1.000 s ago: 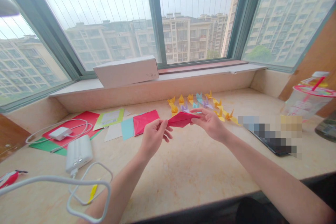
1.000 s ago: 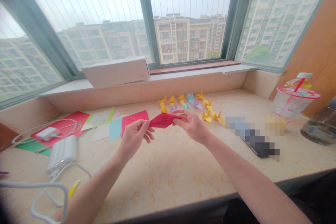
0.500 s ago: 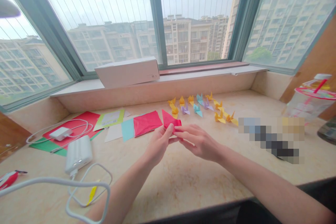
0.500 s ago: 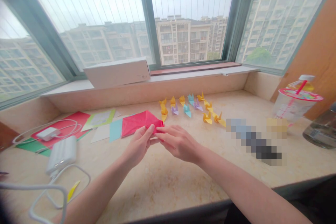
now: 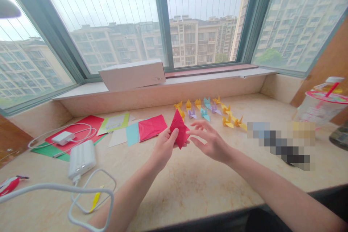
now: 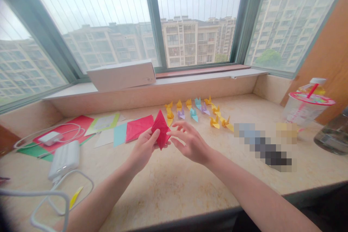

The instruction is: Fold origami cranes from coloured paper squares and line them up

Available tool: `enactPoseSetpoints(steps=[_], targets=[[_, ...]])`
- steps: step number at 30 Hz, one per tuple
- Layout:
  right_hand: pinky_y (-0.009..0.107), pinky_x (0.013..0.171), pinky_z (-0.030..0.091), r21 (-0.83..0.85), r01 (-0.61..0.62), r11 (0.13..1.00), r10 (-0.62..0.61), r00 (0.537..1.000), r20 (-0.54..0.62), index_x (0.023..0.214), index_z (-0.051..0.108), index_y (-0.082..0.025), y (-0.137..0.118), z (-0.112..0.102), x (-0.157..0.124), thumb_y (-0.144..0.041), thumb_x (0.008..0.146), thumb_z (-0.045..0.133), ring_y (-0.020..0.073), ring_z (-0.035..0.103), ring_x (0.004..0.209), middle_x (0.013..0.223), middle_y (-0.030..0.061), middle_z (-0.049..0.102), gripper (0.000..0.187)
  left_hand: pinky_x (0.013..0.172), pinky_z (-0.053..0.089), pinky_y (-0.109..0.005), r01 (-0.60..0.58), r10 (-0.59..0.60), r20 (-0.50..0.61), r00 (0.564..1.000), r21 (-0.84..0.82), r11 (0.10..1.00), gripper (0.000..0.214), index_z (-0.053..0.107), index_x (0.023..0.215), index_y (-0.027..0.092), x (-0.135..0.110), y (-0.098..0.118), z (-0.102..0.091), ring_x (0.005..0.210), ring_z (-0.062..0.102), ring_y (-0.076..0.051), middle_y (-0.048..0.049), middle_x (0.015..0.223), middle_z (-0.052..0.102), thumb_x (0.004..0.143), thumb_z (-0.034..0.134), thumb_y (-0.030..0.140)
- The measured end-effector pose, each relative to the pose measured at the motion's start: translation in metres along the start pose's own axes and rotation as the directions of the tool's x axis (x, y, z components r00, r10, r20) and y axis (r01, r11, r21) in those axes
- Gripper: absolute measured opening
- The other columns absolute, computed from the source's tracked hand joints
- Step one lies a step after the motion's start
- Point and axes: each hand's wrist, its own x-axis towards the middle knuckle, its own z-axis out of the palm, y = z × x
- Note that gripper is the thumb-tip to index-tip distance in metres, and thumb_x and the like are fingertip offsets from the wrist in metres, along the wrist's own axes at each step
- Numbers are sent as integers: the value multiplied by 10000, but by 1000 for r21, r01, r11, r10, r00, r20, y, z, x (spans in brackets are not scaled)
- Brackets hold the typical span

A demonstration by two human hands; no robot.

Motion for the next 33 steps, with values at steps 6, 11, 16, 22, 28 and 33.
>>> enactPoseSetpoints(steps=[6, 11, 16, 22, 28, 33], targets=[[396, 864, 530, 10, 17, 1000, -18, 999, 36, 1061, 706, -229, 1, 1, -1, -200, 914, 638, 214, 622, 987, 1118, 93, 638, 165, 511, 435, -220, -28, 9, 100, 995, 188, 982, 358, 578, 856, 125, -5, 2, 1, 501, 580, -120, -33, 588, 662, 941, 526, 469], [384, 859, 523, 46, -41, 998, 41, 999, -5, 1071, 689, -230, -1, 4, 0, -202, 920, 631, 207, 636, 933, 984, 64, 669, 164, 544, 474, -234, -31, -30, 270, 962, 217, 976, 356, 584, 849, 135, -10, 3, 6, 586, 607, -130, -20, 661, 633, 934, 537, 478], [350, 783, 530, 61, -199, 978, 204, 975, -93, 1186, 642, -234, -5, 6, 1, -220, 887, 670, 192, 605, 864, 1008, 60, 618, 301, 564, 481, -246, -44, -23, 312, 950, 208, 977, 310, 620, 985, 118, -11, 2, 7, 591, 605, -129, -16, 668, 629, 935, 562, 419], [314, 695, 499, 122, -316, 941, 332, 931, -149, 1159, 641, -231, -7, 11, 3, -201, 854, 699, 163, 558, 739, 868, 11, 608, 312, 628, 520, -284, -42, 7, 277, 961, 121, 992, 319, 646, 1030, 113, -9, -7, 8, 646, 655, -150, -65, 807, 686, 926, 578, 407], [292, 678, 487, 170, -270, 948, 303, 930, -207, 883, 649, -219, -8, 14, 0, -141, 847, 680, 150, 559, 716, 783, -11, 604, 91, 626, 519, -293, 5, -23, 245, 969, 72, 997, 389, 614, 1104, 123, -12, -9, 17, 651, 667, -162, -79, 862, 699, 869, 650, 431], [322, 751, 517, 163, -129, 978, 152, 979, -133, 957, 720, -242, -6, 10, -2, -146, 893, 632, 175, 614, 862, 936, 39, 631, 145, 454, 314, -204, 1, -25, 171, 985, 137, 991, 295, 586, 904, 134, -15, -7, 19, 428, 434, -76, 46, 520, 517, 911, 576, 429]])
